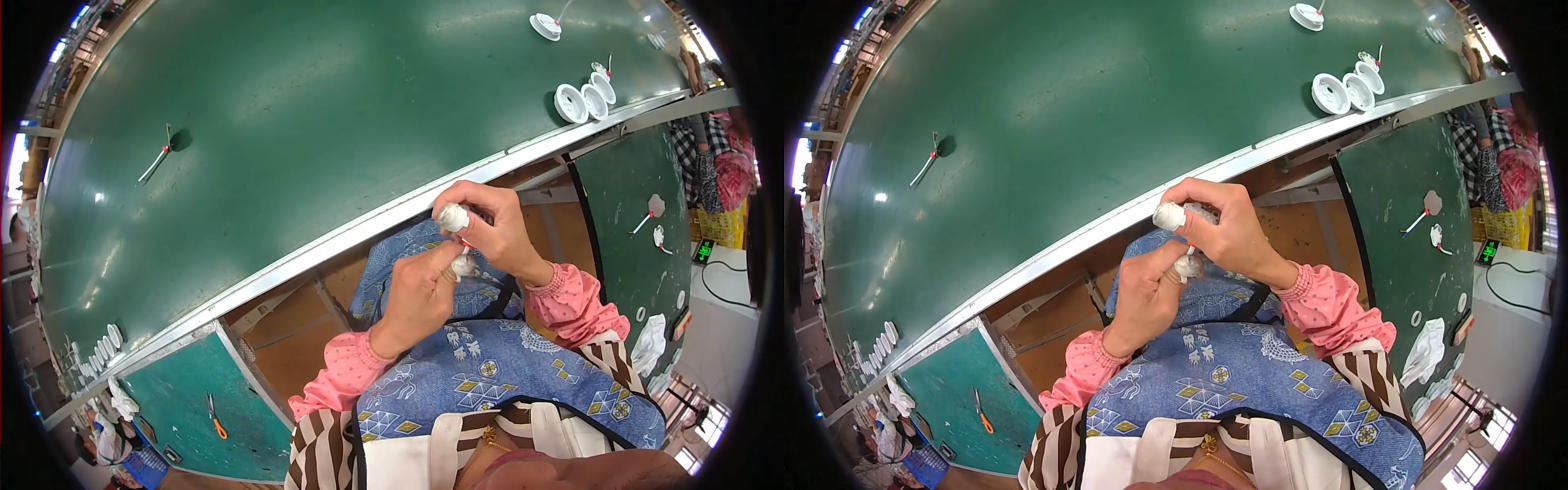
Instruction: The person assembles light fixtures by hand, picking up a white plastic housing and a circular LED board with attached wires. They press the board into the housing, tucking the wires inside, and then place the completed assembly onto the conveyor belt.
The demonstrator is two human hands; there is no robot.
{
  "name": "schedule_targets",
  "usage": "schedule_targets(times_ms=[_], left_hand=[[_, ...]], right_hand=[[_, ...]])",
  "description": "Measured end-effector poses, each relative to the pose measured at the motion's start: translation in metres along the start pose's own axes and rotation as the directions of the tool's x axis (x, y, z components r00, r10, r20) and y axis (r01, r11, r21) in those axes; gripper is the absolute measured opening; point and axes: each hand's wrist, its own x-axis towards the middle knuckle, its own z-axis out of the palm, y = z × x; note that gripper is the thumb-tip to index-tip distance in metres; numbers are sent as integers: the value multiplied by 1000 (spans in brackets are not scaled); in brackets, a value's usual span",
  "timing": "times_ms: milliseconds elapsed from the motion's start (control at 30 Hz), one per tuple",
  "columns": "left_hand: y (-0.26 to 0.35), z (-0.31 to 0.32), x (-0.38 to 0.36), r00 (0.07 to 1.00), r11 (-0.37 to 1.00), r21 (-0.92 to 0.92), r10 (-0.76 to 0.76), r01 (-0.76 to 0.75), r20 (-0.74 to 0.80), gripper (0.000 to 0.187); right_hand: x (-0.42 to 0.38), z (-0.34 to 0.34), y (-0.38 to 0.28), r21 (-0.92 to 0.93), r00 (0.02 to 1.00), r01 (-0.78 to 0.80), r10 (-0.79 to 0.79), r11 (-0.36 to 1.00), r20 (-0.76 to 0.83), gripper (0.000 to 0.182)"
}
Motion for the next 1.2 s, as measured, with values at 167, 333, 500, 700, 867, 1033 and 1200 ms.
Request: schedule_targets(times_ms=[167, 333, 500, 700, 867, 1033, 1200], left_hand=[[-10, -5, 10, 974, 934, 305, 216, -185, -72, 25], [-15, -6, 18, 951, 917, 305, 296, -258, -84, 24], [-4, 0, 1, 998, 993, 101, 65, -63, -21, 15], [-6, -6, -1, 1000, 999, 31, 17, -18, 25, 15], [-13, -11, 7, 998, 996, 70, 62, -61, -17, 16], [-6, -35, 8, 998, 967, 250, 33, -46, 53, 26], [4, -56, 8, 986, 930, 335, 164, -151, -12, 64]], right_hand=[[0, 0, -2, 78, 988, -153, 150, 985, 43, 26], [-3, 7, 0, 63, 992, -90, 95, 994, -83, 22], [-2, 6, 2, 24, 993, -25, 28, 999, -113, 19], [-5, 8, 5, 43, 996, 17, -13, 999, -83, 19], [3, -3, 5, -74, 999, -18, 21, 997, 37, 30], [6, -13, -23, -288, 964, 206, -144, 935, 223, 56], [0, -9, -38, -443, 934, 351, -278, 825, 223, 78]])
